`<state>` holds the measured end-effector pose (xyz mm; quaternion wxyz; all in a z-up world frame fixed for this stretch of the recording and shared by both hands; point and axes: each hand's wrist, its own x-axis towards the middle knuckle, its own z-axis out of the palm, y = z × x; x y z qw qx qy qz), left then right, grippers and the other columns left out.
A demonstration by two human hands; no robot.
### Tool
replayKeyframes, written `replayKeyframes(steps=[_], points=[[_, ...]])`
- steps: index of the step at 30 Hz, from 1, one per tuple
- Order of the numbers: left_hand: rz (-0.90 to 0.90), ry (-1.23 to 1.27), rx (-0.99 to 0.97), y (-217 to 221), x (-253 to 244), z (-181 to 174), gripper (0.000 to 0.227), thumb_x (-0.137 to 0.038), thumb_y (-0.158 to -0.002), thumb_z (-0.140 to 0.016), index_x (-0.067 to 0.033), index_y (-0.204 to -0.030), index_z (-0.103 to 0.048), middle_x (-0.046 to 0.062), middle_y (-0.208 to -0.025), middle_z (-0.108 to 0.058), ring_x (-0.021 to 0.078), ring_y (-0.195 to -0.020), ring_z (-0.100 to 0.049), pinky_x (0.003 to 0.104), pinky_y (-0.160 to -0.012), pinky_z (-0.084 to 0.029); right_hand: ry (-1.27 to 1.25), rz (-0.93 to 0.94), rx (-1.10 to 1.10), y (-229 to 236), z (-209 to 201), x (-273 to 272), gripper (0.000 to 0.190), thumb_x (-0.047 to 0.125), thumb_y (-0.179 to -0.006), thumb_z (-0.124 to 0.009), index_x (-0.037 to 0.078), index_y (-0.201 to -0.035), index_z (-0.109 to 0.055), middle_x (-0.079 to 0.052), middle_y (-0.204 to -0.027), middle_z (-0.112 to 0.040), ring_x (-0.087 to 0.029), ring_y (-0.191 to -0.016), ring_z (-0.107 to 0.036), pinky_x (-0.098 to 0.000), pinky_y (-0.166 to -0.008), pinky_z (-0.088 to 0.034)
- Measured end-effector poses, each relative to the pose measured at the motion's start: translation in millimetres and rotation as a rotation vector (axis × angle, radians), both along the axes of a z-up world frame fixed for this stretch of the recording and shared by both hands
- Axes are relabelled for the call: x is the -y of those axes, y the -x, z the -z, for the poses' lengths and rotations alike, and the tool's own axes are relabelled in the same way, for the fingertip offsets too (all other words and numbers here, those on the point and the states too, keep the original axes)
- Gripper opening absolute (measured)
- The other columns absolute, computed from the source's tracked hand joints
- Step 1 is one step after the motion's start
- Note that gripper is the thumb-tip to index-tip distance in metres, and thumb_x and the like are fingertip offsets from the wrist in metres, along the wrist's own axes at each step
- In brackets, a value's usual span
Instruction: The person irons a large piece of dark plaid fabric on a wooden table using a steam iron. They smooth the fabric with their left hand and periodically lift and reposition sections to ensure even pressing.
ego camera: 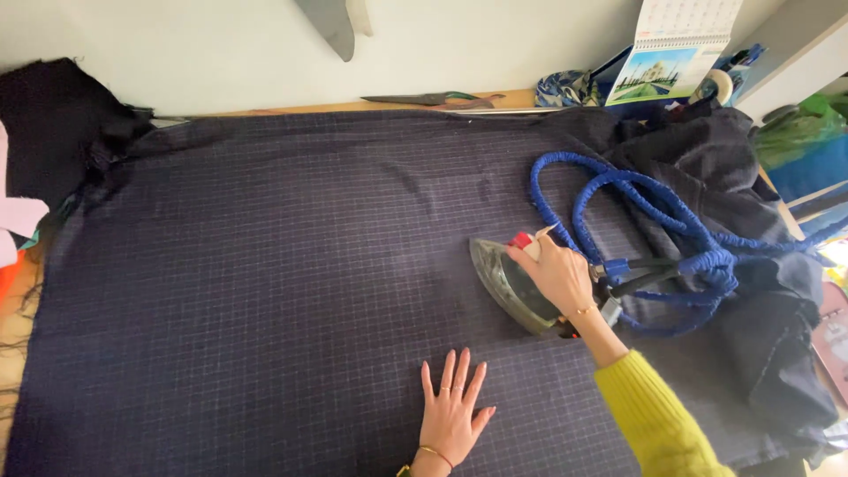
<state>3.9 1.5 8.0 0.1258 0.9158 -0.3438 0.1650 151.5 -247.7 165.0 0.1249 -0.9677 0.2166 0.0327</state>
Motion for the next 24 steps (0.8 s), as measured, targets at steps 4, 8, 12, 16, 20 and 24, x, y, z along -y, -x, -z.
replayKeyframes(steps=[4, 8, 12, 16, 20, 24], points=[[-0.005, -0.009, -0.003, -0.2, 1.3, 2.4, 0.081, -0.069, -0.093, -0.046, -0.0236, -0.16, -0.034, 0.014, -0.173, -0.019, 0.0337, -0.157, -0.02, 0.071, -0.121, -0.013, 0.065, -0.017, 0.044, -47.2, 14.8, 6.4, 0.081, 0.074, -0.092, -0.052, 0.003, -0.131, -0.058, -0.028, -0.088, -0.075, -0.05, -0.092, -0.071, -0.0561, -0.082, -0.051], [-0.046, -0.051, 0.022, 0.5, 2.7, 0.5, 0.084, -0.069, -0.093, -0.038, -0.0234, -0.162, -0.026, 0.014, -0.175, -0.013, 0.0336, -0.16, -0.013, 0.07, -0.123, -0.012, 0.067, 0.012, 0.069, -93.9, 18.3, 14.0, 0.073, 0.075, -0.093, -0.052, 0.007, -0.116, -0.065, -0.029, -0.089, -0.074, -0.052, -0.093, -0.069, -0.0565, -0.083, -0.05], [-0.055, -0.071, 0.043, 0.4, 4.2, 5.1, 0.088, -0.072, -0.09, -0.04, -0.0228, -0.163, -0.026, 0.016, -0.175, -0.013, 0.0352, -0.161, -0.012, 0.071, -0.123, -0.012, 0.087, 0.02, 0.077, -133.6, 16.6, 19.8, 0.074, 0.076, -0.093, -0.049, 0.008, -0.117, -0.066, -0.028, -0.09, -0.074, -0.051, -0.093, -0.069, -0.0548, -0.083, -0.05], [-0.053, -0.061, 0.052, -1.7, 3.1, 3.5, 0.092, -0.073, -0.087, -0.047, -0.0227, -0.162, -0.028, 0.016, -0.175, -0.014, 0.0351, -0.161, -0.013, 0.07, -0.122, -0.014, 0.171, -0.026, 0.19, -169.6, 38.4, 39.0, 0.074, 0.077, -0.094, -0.052, 0.008, -0.114, -0.067, -0.026, -0.085, -0.074, -0.05, -0.085, -0.071, -0.0562, -0.076, -0.052], [-0.051, -0.069, 0.083, -3.9, 2.7, 3.9, 0.095, -0.077, -0.086, -0.05, -0.023, -0.162, -0.03, 0.017, -0.174, -0.016, 0.0358, -0.161, -0.015, 0.07, -0.12, -0.019, 0.125, -0.004, 0.162, -197.9, 33.6, 44.0, 0.077, 0.08, -0.094, -0.05, 0.006, -0.107, -0.067, -0.024, -0.087, -0.075, -0.047, -0.086, -0.071, -0.0524, -0.076, -0.053], [-0.072, -0.083, 0.139, -5.0, 3.5, 11.1, 0.113, -0.088, -0.079, -0.057, -0.0231, -0.165, -0.023, 0.015, -0.173, -0.018, 0.0346, -0.16, -0.019, 0.069, -0.122, -0.021, 0.114, 0.029, 0.132, -220.2, 31.9, 48.0, 0.081, 0.082, -0.095, -0.048, 0.005, -0.106, -0.069, -0.022, -0.09, -0.075, -0.046, -0.084, -0.072, -0.0527, -0.072, -0.053]])
